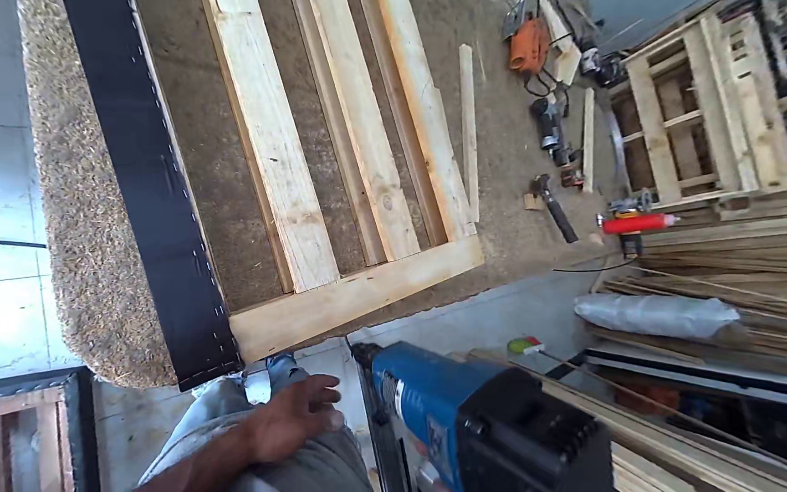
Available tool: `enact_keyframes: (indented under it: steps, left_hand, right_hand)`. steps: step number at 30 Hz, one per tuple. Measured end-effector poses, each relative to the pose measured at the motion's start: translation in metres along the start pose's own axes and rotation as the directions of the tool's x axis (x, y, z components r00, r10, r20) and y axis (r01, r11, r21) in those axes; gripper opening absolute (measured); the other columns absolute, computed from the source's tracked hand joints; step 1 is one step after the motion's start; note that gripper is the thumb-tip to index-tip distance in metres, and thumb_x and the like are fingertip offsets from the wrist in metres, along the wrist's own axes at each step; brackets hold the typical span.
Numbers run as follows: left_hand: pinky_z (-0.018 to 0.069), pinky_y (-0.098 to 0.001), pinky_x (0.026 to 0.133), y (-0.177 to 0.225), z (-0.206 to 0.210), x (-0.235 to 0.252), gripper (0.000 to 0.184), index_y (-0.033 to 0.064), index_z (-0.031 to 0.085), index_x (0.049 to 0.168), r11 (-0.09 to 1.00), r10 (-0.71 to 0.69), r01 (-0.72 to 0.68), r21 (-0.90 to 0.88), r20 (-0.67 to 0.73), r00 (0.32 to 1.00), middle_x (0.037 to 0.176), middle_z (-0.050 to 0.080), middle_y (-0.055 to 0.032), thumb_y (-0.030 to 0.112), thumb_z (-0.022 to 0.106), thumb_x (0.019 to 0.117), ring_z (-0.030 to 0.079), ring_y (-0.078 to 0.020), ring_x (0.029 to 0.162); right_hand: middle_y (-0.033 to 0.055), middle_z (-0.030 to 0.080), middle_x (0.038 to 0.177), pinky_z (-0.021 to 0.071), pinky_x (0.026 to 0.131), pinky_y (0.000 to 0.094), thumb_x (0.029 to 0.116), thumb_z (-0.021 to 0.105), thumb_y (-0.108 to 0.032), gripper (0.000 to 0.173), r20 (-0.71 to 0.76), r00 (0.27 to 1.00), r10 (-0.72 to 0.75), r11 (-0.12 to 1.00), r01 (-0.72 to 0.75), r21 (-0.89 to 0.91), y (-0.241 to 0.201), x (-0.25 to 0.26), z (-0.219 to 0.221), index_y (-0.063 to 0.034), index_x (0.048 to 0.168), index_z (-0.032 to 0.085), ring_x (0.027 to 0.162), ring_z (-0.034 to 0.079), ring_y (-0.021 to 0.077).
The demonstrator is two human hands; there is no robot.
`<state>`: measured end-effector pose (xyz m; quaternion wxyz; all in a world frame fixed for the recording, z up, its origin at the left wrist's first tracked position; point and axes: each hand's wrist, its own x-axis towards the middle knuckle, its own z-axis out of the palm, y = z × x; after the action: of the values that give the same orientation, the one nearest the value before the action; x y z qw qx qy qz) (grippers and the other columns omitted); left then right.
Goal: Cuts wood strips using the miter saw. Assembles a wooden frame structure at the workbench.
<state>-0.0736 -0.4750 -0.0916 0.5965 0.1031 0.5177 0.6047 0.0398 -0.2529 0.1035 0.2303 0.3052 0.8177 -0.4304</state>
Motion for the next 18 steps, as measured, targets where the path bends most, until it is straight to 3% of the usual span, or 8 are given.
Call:
enact_keyframes:
  steps: [2, 4, 6, 9, 12, 15, 18]
  left_hand:
    - [0.0536, -0.0427, 0.107, 0.013, 0.015, 0.016, 0.085, 0.0037, 0.036, 0.154, 0.982, 0.106, -0.095, -0.165, 0.057, 0.993, 0.148, 0.055, -0.0123, 0.046, 0.071, 0.0887, 0.061, -0.0235, 0.129]
    - [0.0569, -0.0423, 0.101, 0.018, 0.027, 0.031, 0.087, 0.0049, 0.035, 0.151, 0.932, 0.193, -0.165, -0.323, 0.055, 0.98, 0.142, 0.058, -0.0093, 0.044, 0.076, 0.085, 0.063, -0.0217, 0.124]
    - [0.0589, -0.0444, 0.096, 0.019, 0.03, 0.037, 0.083, 0.0079, 0.035, 0.15, 0.896, 0.171, -0.137, -0.422, 0.043, 0.984, 0.136, 0.061, -0.0091, 0.038, 0.076, 0.0849, 0.065, -0.0223, 0.119]
    - [0.0592, -0.0449, 0.095, 0.015, 0.027, 0.039, 0.081, 0.0096, 0.033, 0.15, 0.891, 0.124, -0.081, -0.447, 0.066, 0.99, 0.135, 0.061, -0.0092, 0.035, 0.075, 0.0852, 0.065, -0.0227, 0.118]
    - [0.0589, -0.045, 0.096, 0.009, 0.028, 0.043, 0.082, 0.0089, 0.034, 0.15, 0.867, 0.126, -0.082, -0.491, 0.058, 0.99, 0.137, 0.06, -0.0097, 0.033, 0.076, 0.0842, 0.064, -0.0233, 0.12]
    - [0.0587, -0.0441, 0.097, 0.006, 0.028, 0.047, 0.084, 0.0079, 0.033, 0.15, 0.845, 0.159, -0.107, -0.524, 0.055, 0.986, 0.139, 0.059, -0.0099, 0.033, 0.078, 0.0835, 0.063, -0.0231, 0.122]
    - [0.0583, -0.043, 0.098, 0.005, 0.026, 0.048, 0.084, 0.007, 0.032, 0.149, 0.841, 0.191, -0.13, -0.526, 0.063, 0.98, 0.139, 0.059, -0.01, 0.032, 0.078, 0.0836, 0.063, -0.0226, 0.123]
  right_hand:
    - [0.0088, 0.073, 0.104, 0.0607, 0.081, 0.0359, 0.0918, 0.068, -0.009, 0.028, 0.033, 0.994, -0.109, 0.981, 0.102, 0.163, -0.016, 0.021, -0.002, 0.0061, 0.115, 0.064, 0.083, 0.069, 0.0124]
    - [0.0057, 0.075, 0.1, 0.061, 0.072, 0.0312, 0.0911, 0.067, -0.005, 0.023, 0.042, 0.99, -0.137, 0.97, 0.126, 0.208, -0.028, 0.035, -0.002, 0.0039, 0.112, 0.065, 0.076, 0.069, 0.0092]
    - [0.0019, 0.075, 0.088, 0.0595, 0.064, 0.0269, 0.0905, 0.068, -0.005, 0.018, 0.047, 0.996, -0.071, 0.98, 0.061, 0.189, -0.042, 0.044, -0.003, 0.0006, 0.108, 0.068, 0.066, 0.067, 0.0075]
    - [0.0041, 0.076, 0.09, 0.0582, 0.059, 0.0259, 0.0888, 0.068, -0.002, 0.017, 0.067, 0.998, 0.009, 0.985, -0.021, 0.169, -0.058, 0.056, -0.004, -0.0017, 0.106, 0.069, 0.061, 0.067, 0.0093]
    - [0.002, 0.075, 0.085, 0.0572, 0.059, 0.024, 0.0886, 0.067, -0.002, 0.017, 0.076, 0.997, 0.021, 0.985, -0.034, 0.168, -0.061, 0.059, -0.001, -0.0012, 0.105, 0.069, 0.061, 0.066, 0.0072]
    - [-0.0109, 0.068, 0.074, 0.0552, 0.067, 0.012, 0.0892, 0.066, -0.001, 0.008, 0.04, 0.998, 0.053, 0.989, -0.058, 0.134, -0.091, 0.055, 0.006, 0.0003, 0.097, 0.069, 0.063, 0.062, -0.0072]
    - [-0.007, 0.071, 0.077, 0.0563, 0.069, 0.0134, 0.0867, 0.067, 0.003, 0.011, 0.034, 0.999, 0.039, 0.99, -0.043, 0.136, -0.091, 0.058, 0.007, 0.0029, 0.098, 0.069, 0.066, 0.064, -0.0057]
